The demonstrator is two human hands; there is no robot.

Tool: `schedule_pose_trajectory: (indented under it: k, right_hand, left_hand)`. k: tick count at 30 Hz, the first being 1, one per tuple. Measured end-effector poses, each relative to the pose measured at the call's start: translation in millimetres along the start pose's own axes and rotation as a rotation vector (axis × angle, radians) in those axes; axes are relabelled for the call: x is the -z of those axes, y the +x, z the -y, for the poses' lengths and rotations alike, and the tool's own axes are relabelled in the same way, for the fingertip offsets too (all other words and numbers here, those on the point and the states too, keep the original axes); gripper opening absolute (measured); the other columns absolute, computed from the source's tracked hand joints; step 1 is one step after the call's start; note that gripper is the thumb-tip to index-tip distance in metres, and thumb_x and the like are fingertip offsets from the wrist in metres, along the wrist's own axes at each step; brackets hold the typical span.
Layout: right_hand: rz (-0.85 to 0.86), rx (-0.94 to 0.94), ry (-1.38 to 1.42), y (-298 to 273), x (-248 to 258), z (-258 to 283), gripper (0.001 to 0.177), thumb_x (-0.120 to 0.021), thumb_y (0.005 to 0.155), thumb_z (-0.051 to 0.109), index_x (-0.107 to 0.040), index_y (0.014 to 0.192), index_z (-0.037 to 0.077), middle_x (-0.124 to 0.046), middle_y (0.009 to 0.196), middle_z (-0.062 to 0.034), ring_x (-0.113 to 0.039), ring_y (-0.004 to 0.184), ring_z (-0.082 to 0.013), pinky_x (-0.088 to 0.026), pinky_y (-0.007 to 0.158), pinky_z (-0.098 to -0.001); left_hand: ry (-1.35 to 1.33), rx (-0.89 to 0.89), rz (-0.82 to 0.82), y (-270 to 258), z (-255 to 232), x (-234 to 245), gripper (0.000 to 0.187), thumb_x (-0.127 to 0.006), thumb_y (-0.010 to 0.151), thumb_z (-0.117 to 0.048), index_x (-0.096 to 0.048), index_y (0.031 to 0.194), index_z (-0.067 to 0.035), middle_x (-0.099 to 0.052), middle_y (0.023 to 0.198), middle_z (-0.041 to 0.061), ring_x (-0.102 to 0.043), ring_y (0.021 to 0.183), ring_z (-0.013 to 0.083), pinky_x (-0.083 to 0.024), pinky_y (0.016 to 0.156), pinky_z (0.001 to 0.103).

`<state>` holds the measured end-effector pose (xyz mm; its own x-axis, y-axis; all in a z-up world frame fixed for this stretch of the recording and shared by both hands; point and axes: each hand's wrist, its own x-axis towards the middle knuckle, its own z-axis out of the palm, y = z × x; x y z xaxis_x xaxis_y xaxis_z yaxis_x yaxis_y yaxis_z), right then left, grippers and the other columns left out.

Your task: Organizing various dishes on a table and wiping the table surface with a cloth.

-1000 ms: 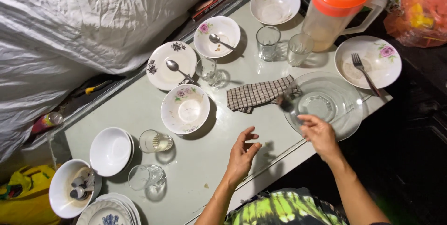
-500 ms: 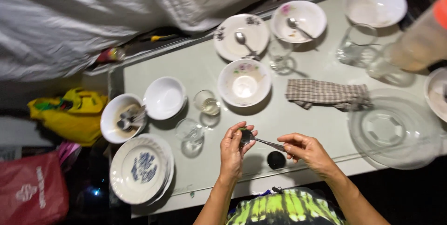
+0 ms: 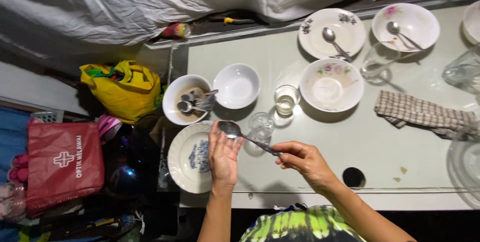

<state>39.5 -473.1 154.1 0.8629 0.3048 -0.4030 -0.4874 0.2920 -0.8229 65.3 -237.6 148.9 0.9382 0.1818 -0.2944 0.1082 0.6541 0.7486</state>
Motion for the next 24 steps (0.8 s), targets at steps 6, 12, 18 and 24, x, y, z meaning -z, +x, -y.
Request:
schedule_pose_trajectory:
  k: [6, 12, 18, 24]
  right_hand:
    - [0.023, 0.007, -0.099, 63, -77, -27, 0.032, -0.066, 0.093, 0.008, -0.072, 0.122, -0.002, -0.076, 0.1, -0.0083, -0.07, 0.089, -0.0135, -0.058, 0.083, -0.0297]
    - [0.009, 0.024, -0.11, 121, -120, -54, 0.029, -0.065, 0.094, 0.008, -0.073, 0.121, 0.0, -0.076, 0.1, -0.0048, -0.07, 0.087, -0.0109, -0.058, 0.081, -0.0271]
    - [-0.045, 0.024, -0.143, 177, -141, -76, 0.027, -0.065, 0.096, 0.008, -0.074, 0.12, 0.001, -0.075, 0.095, -0.0045, -0.068, 0.084, -0.0099, -0.055, 0.076, -0.0254]
    - [-0.089, 0.038, -0.18, 211, -147, -89, 0.026, -0.064, 0.097, 0.007, -0.073, 0.12, 0.0, -0.074, 0.093, -0.0046, -0.065, 0.078, -0.0084, -0.053, 0.071, -0.0238]
  left_hand:
    - [-0.071, -0.028, -0.099, 53, -25, 84, 0.063, -0.05, 0.098, -0.027, -0.03, 0.158, -0.021, -0.051, 0.146, 0.008, -0.053, 0.13, 0.0238, -0.043, 0.105, 0.045]
    - [-0.083, -0.048, -0.114, 116, -28, 153, 0.067, -0.049, 0.097, -0.034, -0.027, 0.159, -0.019, -0.035, 0.163, 0.007, -0.037, 0.146, 0.0245, -0.028, 0.115, 0.052]
    - [-0.069, -0.045, -0.128, 155, -31, 172, 0.072, -0.051, 0.098, -0.038, -0.023, 0.162, -0.019, -0.012, 0.171, 0.012, -0.009, 0.158, 0.0258, -0.011, 0.122, 0.055]
    - [-0.029, -0.029, -0.028, 152, -29, 168, 0.074, -0.048, 0.098, -0.041, -0.022, 0.162, -0.016, -0.01, 0.172, 0.012, -0.005, 0.159, 0.0258, -0.005, 0.122, 0.054]
